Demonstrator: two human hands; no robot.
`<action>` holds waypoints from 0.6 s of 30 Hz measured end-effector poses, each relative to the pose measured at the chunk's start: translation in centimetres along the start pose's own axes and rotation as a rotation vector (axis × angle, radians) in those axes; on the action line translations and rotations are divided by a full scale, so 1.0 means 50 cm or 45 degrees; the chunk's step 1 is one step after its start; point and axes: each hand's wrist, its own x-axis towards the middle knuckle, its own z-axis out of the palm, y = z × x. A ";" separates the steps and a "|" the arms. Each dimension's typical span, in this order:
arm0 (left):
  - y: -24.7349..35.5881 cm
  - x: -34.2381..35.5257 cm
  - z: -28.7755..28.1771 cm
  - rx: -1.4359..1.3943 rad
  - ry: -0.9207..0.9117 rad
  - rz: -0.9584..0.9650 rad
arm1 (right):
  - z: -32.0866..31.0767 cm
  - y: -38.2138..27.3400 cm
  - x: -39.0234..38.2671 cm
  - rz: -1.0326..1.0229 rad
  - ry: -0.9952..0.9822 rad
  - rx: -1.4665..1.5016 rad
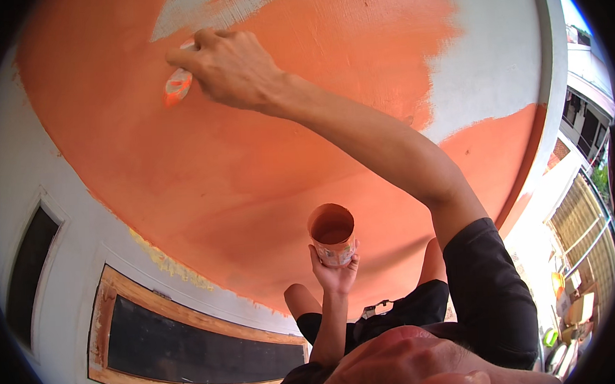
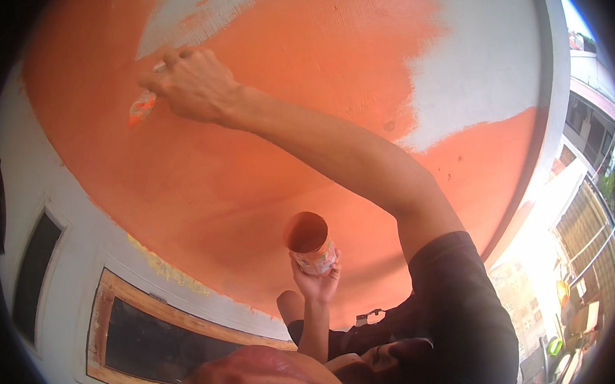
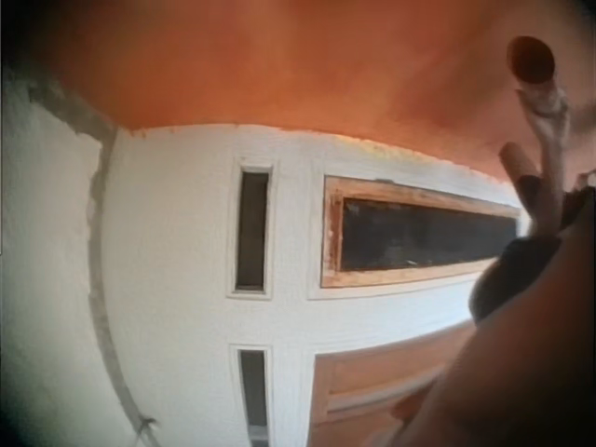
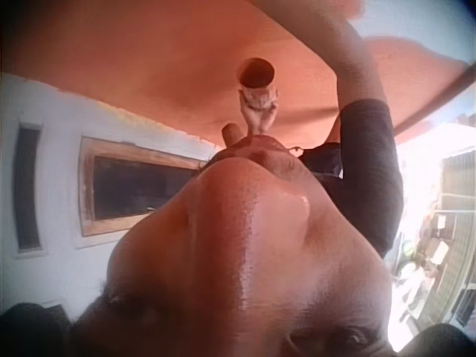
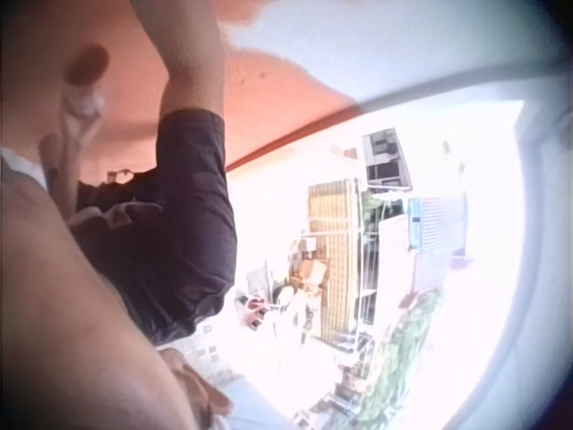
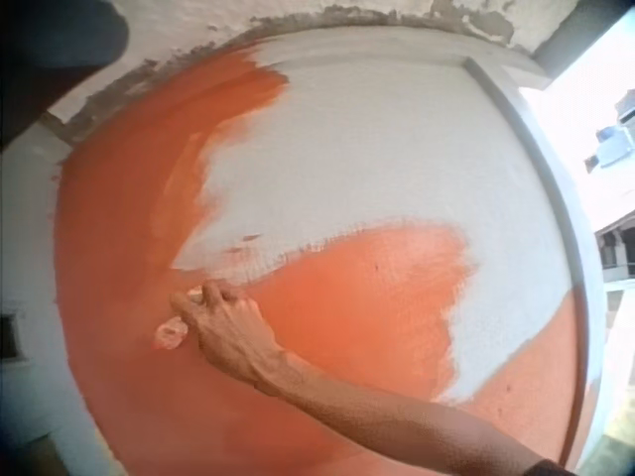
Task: The person paints a ceiling with orange paint using a brush and a small paint can. They repeatedly dip the brush into the can and apply paint to the ceiling surface in broad strokes.
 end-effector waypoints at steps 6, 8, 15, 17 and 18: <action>0.009 -0.025 -0.005 -0.006 0.001 0.086 | -0.004 0.030 0.031 0.135 0.066 0.488; 0.015 -0.039 -0.014 -0.025 -0.001 0.120 | -0.097 0.124 0.032 0.432 0.144 0.563; 0.031 -0.065 -0.030 -0.045 0.112 0.220 | -0.413 0.313 -0.034 0.630 0.576 -0.718; 0.030 -0.069 -0.029 -0.020 0.150 0.244 | -0.438 0.293 -0.039 0.647 0.476 -0.660; 0.030 -0.068 -0.029 -0.019 0.148 0.250 | -0.431 0.280 -0.036 0.641 0.408 -0.726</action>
